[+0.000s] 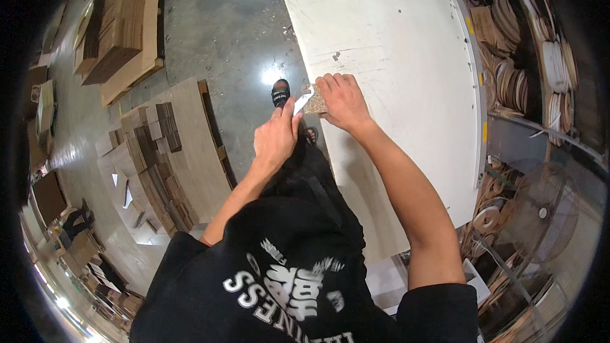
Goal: Manually sanding the edges of a stack of small particle board or MDF panels using a sanding block.
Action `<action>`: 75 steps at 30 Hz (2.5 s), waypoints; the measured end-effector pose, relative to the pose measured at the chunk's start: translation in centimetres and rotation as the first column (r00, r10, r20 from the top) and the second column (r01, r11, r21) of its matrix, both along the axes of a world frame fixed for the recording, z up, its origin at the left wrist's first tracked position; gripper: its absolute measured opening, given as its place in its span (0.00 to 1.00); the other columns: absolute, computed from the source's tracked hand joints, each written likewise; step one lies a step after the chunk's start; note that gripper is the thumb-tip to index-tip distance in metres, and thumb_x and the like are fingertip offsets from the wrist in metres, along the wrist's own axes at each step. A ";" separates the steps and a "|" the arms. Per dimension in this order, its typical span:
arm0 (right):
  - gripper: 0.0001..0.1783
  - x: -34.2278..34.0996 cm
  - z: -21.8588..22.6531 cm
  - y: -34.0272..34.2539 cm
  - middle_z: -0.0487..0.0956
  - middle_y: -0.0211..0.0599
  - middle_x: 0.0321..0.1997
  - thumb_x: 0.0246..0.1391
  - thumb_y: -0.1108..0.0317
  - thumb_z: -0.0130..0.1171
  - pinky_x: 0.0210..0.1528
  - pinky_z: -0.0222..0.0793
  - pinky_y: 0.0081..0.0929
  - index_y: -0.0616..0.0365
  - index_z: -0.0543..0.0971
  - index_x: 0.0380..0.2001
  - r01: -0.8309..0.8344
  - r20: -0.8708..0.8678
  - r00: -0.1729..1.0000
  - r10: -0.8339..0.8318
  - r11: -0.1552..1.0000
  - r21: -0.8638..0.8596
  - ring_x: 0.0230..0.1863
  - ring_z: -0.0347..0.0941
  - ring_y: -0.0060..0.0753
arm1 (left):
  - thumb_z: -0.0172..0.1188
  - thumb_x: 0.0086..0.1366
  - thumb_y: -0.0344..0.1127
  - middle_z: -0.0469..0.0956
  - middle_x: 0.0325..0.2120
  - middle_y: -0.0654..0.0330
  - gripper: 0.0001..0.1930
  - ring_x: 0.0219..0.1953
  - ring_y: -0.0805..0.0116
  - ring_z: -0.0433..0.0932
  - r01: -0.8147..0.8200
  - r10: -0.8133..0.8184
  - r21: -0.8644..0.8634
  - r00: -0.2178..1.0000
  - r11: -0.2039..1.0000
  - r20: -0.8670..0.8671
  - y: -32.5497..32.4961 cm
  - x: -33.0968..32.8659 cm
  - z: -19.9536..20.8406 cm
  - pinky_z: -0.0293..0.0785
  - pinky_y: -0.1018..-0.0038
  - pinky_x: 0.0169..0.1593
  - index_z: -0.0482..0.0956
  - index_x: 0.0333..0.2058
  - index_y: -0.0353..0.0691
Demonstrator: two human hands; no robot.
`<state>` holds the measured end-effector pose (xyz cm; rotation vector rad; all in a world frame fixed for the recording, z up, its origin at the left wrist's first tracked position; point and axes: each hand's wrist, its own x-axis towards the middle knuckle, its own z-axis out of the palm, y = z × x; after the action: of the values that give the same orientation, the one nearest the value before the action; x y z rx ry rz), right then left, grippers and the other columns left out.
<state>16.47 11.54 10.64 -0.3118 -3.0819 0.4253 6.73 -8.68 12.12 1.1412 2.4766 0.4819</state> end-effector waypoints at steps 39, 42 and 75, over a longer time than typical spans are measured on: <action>0.57 12.2 6.7 -9.6 0.68 0.45 0.76 0.44 0.48 0.82 0.82 0.56 0.54 0.51 0.67 0.75 0.156 -0.040 0.987 -0.157 0.987 -0.022 0.77 0.62 0.54 | 0.76 0.66 0.45 0.64 0.16 0.76 0.14 0.16 0.82 0.58 -0.351 0.108 -0.119 -0.050 0.929 0.993 3.7 -0.4 -1.8 0.58 0.78 0.22 0.78 0.36 0.48; 0.48 12.8 3.6 -10.3 0.68 0.38 0.76 0.53 0.53 0.76 0.82 0.55 0.52 0.46 0.67 0.75 0.138 -0.065 0.990 -0.129 0.974 0.177 0.78 0.62 0.48 | 0.74 0.67 0.49 0.74 0.23 0.74 0.16 0.19 0.83 0.63 -0.292 0.170 -0.205 -0.141 0.934 0.975 3.9 0.2 -2.4 0.60 0.81 0.24 0.83 0.42 0.44; 0.45 6.8 4.8 -4.8 0.77 0.41 0.55 0.38 0.60 0.83 0.58 0.64 0.50 0.56 0.74 0.61 0.456 -0.073 0.853 -0.516 0.807 -0.374 0.58 0.73 0.52 | 0.68 0.76 0.51 0.77 0.24 0.60 0.21 0.24 0.72 0.73 -0.442 0.159 0.172 0.615 0.880 0.772 3.3 -3.0 -10.6 0.72 0.70 0.32 0.79 0.37 0.35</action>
<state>23.23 6.73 15.45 -0.9913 -2.5966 0.9036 3.72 -5.33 1.52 0.4278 1.8537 1.2551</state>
